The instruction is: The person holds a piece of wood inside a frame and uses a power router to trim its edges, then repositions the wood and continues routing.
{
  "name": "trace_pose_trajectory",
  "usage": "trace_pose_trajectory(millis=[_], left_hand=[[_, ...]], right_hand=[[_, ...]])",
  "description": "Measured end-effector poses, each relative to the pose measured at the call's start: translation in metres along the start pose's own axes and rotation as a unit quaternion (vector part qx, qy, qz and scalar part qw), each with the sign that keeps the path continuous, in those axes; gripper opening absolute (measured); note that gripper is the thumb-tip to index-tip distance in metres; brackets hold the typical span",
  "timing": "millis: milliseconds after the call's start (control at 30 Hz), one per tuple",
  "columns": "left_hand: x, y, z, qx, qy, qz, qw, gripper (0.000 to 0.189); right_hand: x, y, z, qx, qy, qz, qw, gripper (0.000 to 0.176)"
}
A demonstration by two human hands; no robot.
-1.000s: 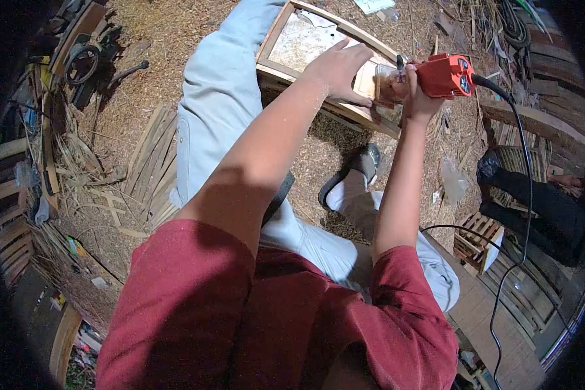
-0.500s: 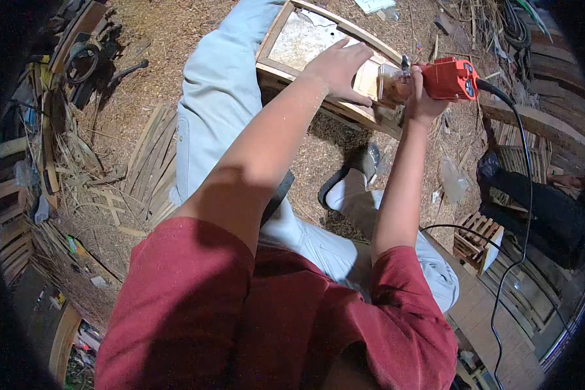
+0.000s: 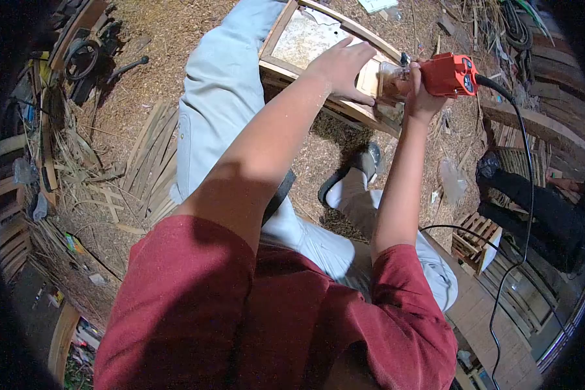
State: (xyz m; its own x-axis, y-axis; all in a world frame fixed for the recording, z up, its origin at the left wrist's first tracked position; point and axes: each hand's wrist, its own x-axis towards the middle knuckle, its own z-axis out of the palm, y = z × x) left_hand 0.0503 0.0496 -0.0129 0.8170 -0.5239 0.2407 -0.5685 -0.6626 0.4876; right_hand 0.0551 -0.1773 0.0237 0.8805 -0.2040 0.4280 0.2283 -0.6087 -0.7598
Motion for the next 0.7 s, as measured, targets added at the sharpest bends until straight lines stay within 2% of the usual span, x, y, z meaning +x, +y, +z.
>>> trace_pose_trajectory(millis=[100, 200, 267, 367, 467, 500, 600, 700], left_hand=[[0.000, 0.001, -0.003, 0.010, -0.017, -0.006, 1.000, 0.120], [0.000, 0.002, -0.003, 0.027, -0.032, -0.010, 0.999, 0.122], [0.001, 0.002, -0.004, 0.031, -0.036, -0.008, 0.999, 0.124], [-0.001, -0.003, 0.011, 0.050, 0.020, 0.007, 0.999, 0.122], [0.001, 0.002, -0.005, 0.023, -0.044, -0.010, 0.999, 0.123], [0.001, 0.001, -0.002, 0.025, -0.029, -0.006, 0.999, 0.122], [0.001, -0.001, 0.006, 0.029, 0.001, 0.000, 1.000, 0.120], [0.000, 0.000, 0.004, 0.025, -0.005, -0.005, 1.000, 0.120]], right_hand=[[0.001, 0.005, 0.005, 0.059, 0.015, 0.015, 0.998, 0.032], [-0.005, -0.007, 0.010, 0.154, 0.035, 0.084, 0.984, 0.034], [-0.002, -0.005, 0.010, 0.114, 0.022, 0.052, 0.992, 0.032], [0.000, 0.004, 0.010, 0.081, 0.016, 0.025, 0.996, 0.031], [-0.002, 0.000, 0.013, 0.103, 0.025, 0.029, 0.994, 0.030], [-0.002, -0.002, 0.013, 0.116, 0.029, 0.034, 0.992, 0.030], [0.000, -0.010, 0.009, 0.039, 0.012, -0.006, 0.999, 0.029], [-0.001, -0.018, 0.009, 0.095, 0.023, 0.036, 0.995, 0.031]])
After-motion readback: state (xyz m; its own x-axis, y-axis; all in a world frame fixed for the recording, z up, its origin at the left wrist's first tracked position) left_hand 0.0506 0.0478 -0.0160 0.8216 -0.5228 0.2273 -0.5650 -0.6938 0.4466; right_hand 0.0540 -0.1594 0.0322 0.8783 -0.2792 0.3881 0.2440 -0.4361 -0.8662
